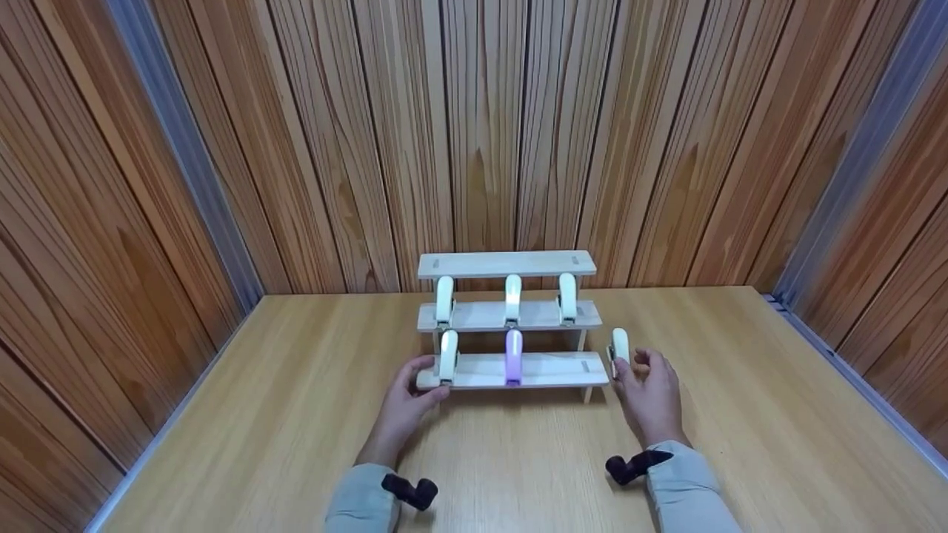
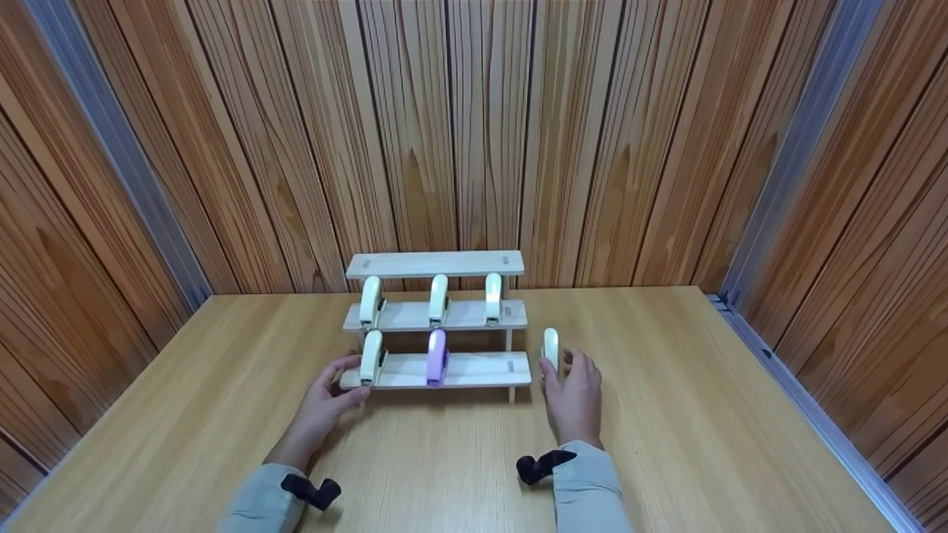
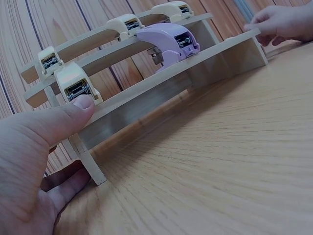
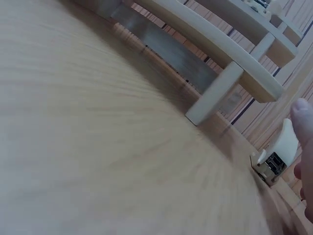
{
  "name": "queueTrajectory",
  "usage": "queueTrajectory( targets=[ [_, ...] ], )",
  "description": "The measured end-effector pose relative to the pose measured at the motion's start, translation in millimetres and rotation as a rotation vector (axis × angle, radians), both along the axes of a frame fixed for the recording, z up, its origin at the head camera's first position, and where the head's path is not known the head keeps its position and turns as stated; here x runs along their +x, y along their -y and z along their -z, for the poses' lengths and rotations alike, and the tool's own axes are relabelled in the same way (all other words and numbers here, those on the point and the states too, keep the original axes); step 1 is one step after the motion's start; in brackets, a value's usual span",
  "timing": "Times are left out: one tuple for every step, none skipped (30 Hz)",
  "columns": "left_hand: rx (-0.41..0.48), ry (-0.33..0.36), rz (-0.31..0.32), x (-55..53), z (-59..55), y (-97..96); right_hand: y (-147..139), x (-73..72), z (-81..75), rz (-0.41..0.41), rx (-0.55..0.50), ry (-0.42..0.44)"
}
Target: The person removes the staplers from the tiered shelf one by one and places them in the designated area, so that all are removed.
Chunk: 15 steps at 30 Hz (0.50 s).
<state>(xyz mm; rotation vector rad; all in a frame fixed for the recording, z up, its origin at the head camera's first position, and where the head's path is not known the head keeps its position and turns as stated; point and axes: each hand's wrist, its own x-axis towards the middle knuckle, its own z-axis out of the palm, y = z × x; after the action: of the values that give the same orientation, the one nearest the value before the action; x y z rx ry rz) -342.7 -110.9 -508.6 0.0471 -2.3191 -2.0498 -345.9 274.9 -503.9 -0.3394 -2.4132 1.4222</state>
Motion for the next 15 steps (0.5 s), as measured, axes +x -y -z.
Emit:
queueTrajectory(
  targets=[
    [0.002, 0.001, 0.000, -0.8, -1.3, -0.6, 2, 1.0, -1.7, 0.000, -0.015, -0.008],
    [-0.001, -0.001, 0.003, -1.5, -2.6, -0.7, 5, 2.0, -3.2, 0.001, -0.027, -0.018],
    [-0.001, -0.003, 0.005, -2.1, -3.7, -0.9, 7, 3.1, -4.6, 0.005, -0.031, -0.032],
    [0.000, -0.005, 0.006, -2.6, -4.7, -0.7, 10, 4.1, -5.6, 0.012, -0.025, -0.049],
    [-0.004, -0.008, 0.007, -3.1, -5.0, -0.5, 13, 5.1, -6.2, 0.020, -0.021, -0.068],
    [-0.005, -0.004, 0.005, -3.3, -5.4, -0.4, 15, 6.2, -6.3, 0.031, -0.015, -0.086],
    [-0.007, -0.006, 0.006, -3.3, -5.3, -0.2, 18, 7.4, -6.2, 0.038, -0.005, -0.105],
    [-0.011, -0.006, 0.006, -3.0, -5.0, 0.0, 21, 8.9, -5.7, 0.048, 0.004, -0.118],
    [-0.014, -0.008, 0.005, -2.7, -4.5, 0.0, 23, 10.1, -4.8, 0.055, 0.015, -0.131],
    [-0.014, -0.015, 0.005, -2.0, -4.0, 0.0, 25, 11.3, -3.9, 0.058, 0.025, -0.149],
    [-0.016, -0.025, 0.007, -1.7, -3.1, -0.2, 28, 12.6, -3.0, 0.056, 0.031, -0.164],
    [-0.015, -0.029, 0.006, -1.1, -2.6, -0.4, 30, 14.0, -2.2, 0.050, 0.042, -0.179],
    [-0.014, -0.035, 0.009, -0.5, -1.8, -0.7, 32, 15.3, -1.3, 0.042, 0.057, -0.197],
    [-0.011, -0.038, 0.010, 0.1, -1.1, -1.1, 35, 16.6, -0.4, 0.038, 0.068, -0.210],
    [-0.010, -0.041, 0.011, 0.6, -0.3, -1.6, 36, 17.9, 0.6, 0.032, 0.082, -0.225]
  ],
)
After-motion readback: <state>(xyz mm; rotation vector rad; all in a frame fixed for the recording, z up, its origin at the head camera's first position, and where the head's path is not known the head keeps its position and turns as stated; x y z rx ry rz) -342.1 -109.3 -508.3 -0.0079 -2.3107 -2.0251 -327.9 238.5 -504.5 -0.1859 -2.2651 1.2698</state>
